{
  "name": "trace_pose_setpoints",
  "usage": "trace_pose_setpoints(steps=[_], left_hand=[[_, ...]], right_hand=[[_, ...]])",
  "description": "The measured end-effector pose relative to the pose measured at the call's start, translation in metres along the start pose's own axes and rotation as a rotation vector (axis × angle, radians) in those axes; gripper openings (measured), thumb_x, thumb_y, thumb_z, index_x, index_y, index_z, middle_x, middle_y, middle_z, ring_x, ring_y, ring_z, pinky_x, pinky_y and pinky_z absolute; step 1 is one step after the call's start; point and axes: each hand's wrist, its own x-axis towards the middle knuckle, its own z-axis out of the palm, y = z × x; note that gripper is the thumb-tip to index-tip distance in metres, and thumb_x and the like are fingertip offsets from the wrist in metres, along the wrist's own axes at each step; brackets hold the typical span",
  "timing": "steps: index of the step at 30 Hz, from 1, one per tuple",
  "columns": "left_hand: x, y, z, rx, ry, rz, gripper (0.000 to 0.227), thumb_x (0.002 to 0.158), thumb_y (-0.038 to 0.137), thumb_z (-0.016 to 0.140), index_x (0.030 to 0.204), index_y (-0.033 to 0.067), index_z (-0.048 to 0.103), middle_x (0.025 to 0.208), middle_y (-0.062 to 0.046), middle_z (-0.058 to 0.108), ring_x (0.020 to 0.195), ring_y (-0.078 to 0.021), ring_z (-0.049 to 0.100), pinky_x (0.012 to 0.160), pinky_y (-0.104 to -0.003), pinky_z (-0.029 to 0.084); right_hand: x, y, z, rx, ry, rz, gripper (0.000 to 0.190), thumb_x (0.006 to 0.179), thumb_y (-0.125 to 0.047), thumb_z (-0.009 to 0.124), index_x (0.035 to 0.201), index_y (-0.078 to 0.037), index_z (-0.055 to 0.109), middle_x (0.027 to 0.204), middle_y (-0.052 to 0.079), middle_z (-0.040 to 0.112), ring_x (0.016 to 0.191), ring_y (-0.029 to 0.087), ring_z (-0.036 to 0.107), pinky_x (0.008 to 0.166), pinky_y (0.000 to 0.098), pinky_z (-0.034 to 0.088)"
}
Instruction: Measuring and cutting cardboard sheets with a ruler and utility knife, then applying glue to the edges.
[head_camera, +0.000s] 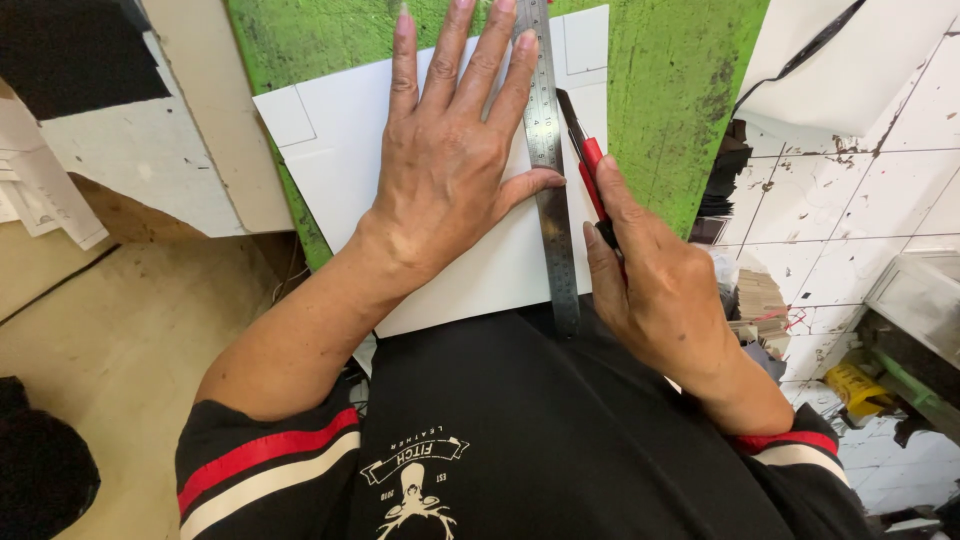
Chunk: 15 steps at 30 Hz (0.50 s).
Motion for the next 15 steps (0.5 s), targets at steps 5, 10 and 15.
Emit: trace_pose_setpoints(steps=[5,10,15], left_hand=[[0.0,-0.001,0.002,0.009,0.006,-0.002,0.105,0.094,0.07,0.084,0.161,-0.0042,0.052,0.165,-0.025,0.029,0.152,-0.0465,0.02,0.121,-0.071,0.011],[-0.002,-0.001,0.005,0.037,0.052,-0.006,0.107,0.091,0.074,0.086,0.16,-0.0007,0.052,0.165,-0.022,0.027,0.152,-0.0429,0.016,0.122,-0.069,0.014],[-0.011,-0.001,0.013,0.094,0.008,-0.115,0.12,0.094,0.092,0.08,0.164,0.0086,0.031,0.168,-0.019,0.019,0.156,-0.0397,0.013,0.128,-0.062,0.014]], right_hand=[[-0.001,0.0,0.0,0.019,0.0,0.021,0.057,0.11,-0.004,0.059,0.159,0.003,0.032,0.144,0.026,0.066,0.097,0.034,0.069,0.078,0.0432,0.056],[-0.017,0.007,0.015,0.254,0.122,0.244,0.064,0.099,-0.023,0.076,0.149,0.002,0.045,0.137,0.018,0.063,0.09,0.025,0.066,0.081,0.0341,0.053],[-0.079,0.017,0.074,0.075,0.162,0.248,0.064,0.081,-0.046,0.089,0.113,-0.001,0.056,0.091,0.007,0.061,0.072,0.025,0.06,0.057,0.0424,0.047]])
